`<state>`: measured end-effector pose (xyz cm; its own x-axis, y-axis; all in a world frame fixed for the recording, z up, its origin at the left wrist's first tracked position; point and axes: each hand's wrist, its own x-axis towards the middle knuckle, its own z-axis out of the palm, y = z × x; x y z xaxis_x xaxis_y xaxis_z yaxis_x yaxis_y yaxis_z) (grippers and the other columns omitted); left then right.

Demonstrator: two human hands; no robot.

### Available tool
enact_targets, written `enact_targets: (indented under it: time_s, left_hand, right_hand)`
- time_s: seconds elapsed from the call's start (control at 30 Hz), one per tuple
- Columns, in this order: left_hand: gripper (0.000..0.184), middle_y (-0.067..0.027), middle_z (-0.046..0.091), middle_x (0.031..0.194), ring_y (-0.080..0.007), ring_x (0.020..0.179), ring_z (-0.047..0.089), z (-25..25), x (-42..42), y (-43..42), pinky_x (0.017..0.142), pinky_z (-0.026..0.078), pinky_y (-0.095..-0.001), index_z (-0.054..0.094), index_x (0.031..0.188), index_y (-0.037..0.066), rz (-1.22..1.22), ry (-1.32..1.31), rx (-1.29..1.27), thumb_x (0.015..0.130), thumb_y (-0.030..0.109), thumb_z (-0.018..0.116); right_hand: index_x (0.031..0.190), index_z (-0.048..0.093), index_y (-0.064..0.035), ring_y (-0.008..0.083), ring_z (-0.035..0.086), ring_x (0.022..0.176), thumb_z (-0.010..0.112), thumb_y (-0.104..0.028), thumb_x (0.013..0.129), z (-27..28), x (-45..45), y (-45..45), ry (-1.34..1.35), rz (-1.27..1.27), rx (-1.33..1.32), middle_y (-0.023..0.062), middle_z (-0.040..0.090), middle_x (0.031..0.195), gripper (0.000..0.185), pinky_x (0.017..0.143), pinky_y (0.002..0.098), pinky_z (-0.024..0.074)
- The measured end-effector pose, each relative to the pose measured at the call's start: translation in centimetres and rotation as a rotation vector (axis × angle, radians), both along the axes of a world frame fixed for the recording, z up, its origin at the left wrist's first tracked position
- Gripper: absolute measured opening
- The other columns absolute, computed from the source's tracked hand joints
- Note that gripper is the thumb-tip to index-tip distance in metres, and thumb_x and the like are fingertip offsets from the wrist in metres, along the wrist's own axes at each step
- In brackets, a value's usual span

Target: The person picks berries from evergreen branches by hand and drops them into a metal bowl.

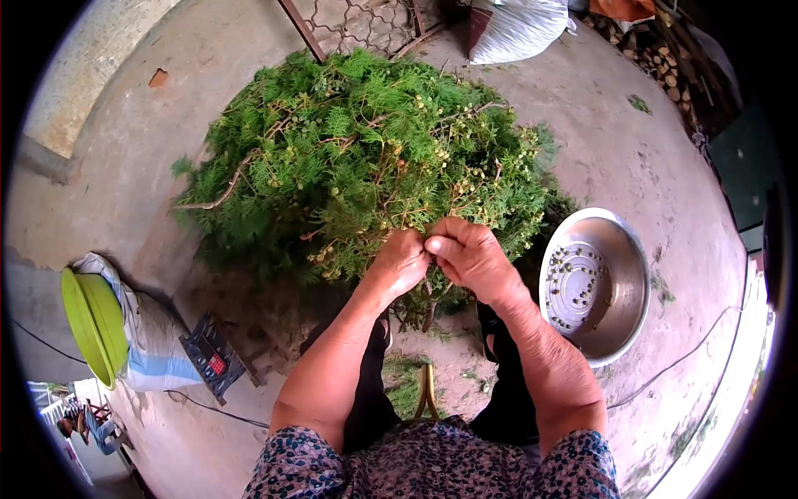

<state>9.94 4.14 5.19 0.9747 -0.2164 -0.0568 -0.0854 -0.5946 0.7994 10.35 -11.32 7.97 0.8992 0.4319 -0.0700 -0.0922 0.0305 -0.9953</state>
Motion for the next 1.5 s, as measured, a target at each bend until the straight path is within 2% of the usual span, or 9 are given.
enact_targets:
  time_s: [0.2, 0.3, 0.4, 0.53, 0.6, 0.73, 0.87, 1.0, 1.5]
  left_hand:
    - [0.011, -0.0108, 0.066, 0.084, -0.0204, 0.075, 0.063, -2.2, -0.7, -0.7, 0.07, 0.051, -0.0326, 0.061, 0.093, 0.006, -0.16, 0.047, -0.112, 0.084, 0.008, 0.057]
    - [0.052, -0.018, 0.056, 0.109, -0.0237, 0.088, 0.059, -4.0, -1.7, -1.4, 0.087, 0.045, -0.0351, 0.053, 0.109, 0.003, -0.301, 0.464, -0.505, 0.073, 0.035, 0.071]
    - [0.073, -0.0163, 0.053, 0.118, -0.0273, 0.103, 0.056, 0.4, -3.1, -2.8, 0.089, 0.046, -0.0421, 0.035, 0.132, 0.022, -0.62, 0.157, -0.046, 0.071, 0.031, 0.074]
    - [0.101, -0.0177, 0.042, 0.131, -0.0263, 0.122, 0.04, 0.6, -2.4, -3.2, 0.096, 0.039, -0.0446, 0.034, 0.134, 0.008, -0.71, 0.482, -0.408, 0.059, 0.067, 0.065]
    - [0.101, -0.0176, 0.059, 0.108, -0.0243, 0.098, 0.057, 2.7, -1.5, -2.3, 0.086, 0.045, -0.0362, 0.049, 0.122, 0.002, -0.489, 0.677, -0.461, 0.059, 0.081, 0.051]
    - [0.053, -0.0093, 0.062, 0.076, -0.0134, 0.077, 0.058, 1.9, 0.7, -0.1, 0.065, 0.045, -0.0243, 0.062, 0.104, 0.008, 0.247, 0.387, -0.509, 0.082, 0.055, 0.052]
    - [0.026, -0.0107, 0.062, 0.096, -0.0174, 0.086, 0.059, -2.6, 3.2, 1.9, 0.068, 0.051, -0.0302, 0.06, 0.103, 0.002, 0.621, 0.131, -0.496, 0.089, 0.023, 0.053]
    - [0.049, -0.0135, 0.06, 0.101, -0.0163, 0.091, 0.058, -4.5, 3.7, 1.4, 0.057, 0.051, -0.0253, 0.04, 0.124, -0.01, 0.529, 0.432, -0.73, 0.081, 0.006, 0.058]
    - [0.027, -0.0044, 0.064, 0.089, -0.0085, 0.076, 0.055, -0.9, 2.9, -0.2, 0.071, 0.043, -0.024, 0.06, 0.106, 0.004, 0.339, 0.028, -0.607, 0.08, 0.007, 0.064]
  right_hand:
    - [0.077, 0.057, -0.0071, 0.0061, 0.03, 0.039, 0.055, -0.036, 0.087, 0.9, 0.8, -1.7, 0.633, 0.005, 0.478, -0.0031, 0.041, 0.057, 0.031, 0.031, 0.0229, 0.0207]
    - [0.081, 0.056, -0.0062, 0.0079, 0.036, 0.04, 0.053, -0.035, 0.088, 2.0, 1.7, -2.7, 0.478, -0.163, 0.563, -0.0014, 0.047, 0.06, 0.029, 0.032, 0.0228, 0.0287]
    - [0.085, 0.055, -0.0058, 0.0124, 0.05, 0.056, 0.055, -0.032, 0.088, 1.9, 2.4, -2.8, 0.373, -0.328, 0.575, 0.0034, 0.055, 0.074, 0.027, 0.047, 0.0243, 0.0416]
    - [0.08, 0.055, -0.0066, 0.0133, 0.052, 0.064, 0.056, -0.03, 0.087, 0.3, 2.8, -3.1, 0.368, -0.345, 0.65, 0.0058, 0.057, 0.079, 0.025, 0.054, 0.025, 0.0438]
    - [0.083, 0.058, -0.0077, 0.0136, 0.054, 0.058, 0.05, -0.023, 0.091, -1.3, 1.8, -2.4, 0.45, -0.41, 0.462, 0.0068, 0.058, 0.073, 0.019, 0.055, 0.0276, 0.0475]
    - [0.101, 0.058, -0.0023, 0.0155, 0.055, 0.058, 0.046, -0.01, 0.091, -0.9, -0.8, 0.8, 0.774, -0.541, 0.154, 0.0077, 0.059, 0.079, 0.018, 0.052, 0.0237, 0.0494]
    - [0.102, 0.058, -0.0001, 0.0095, 0.053, 0.053, 0.049, -0.005, 0.088, -3.3, -2.3, 1.8, 0.582, -0.026, 0.03, 0.0066, 0.057, 0.077, 0.018, 0.044, 0.0205, 0.0437]
    - [0.1, 0.057, 0.0027, 0.0073, 0.052, 0.055, 0.048, -0.006, 0.087, -3.4, -3.3, 2.8, 0.519, 0.113, -0.036, 0.002, 0.053, 0.071, 0.018, 0.042, 0.0204, 0.0401]
    - [0.097, 0.06, 0.0018, 0.0088, 0.053, 0.054, 0.051, -0.003, 0.087, -3.2, 1.6, -1.4, 0.25, -0.366, 0.04, 0.0029, 0.057, 0.069, 0.015, 0.047, 0.0224, 0.0435]
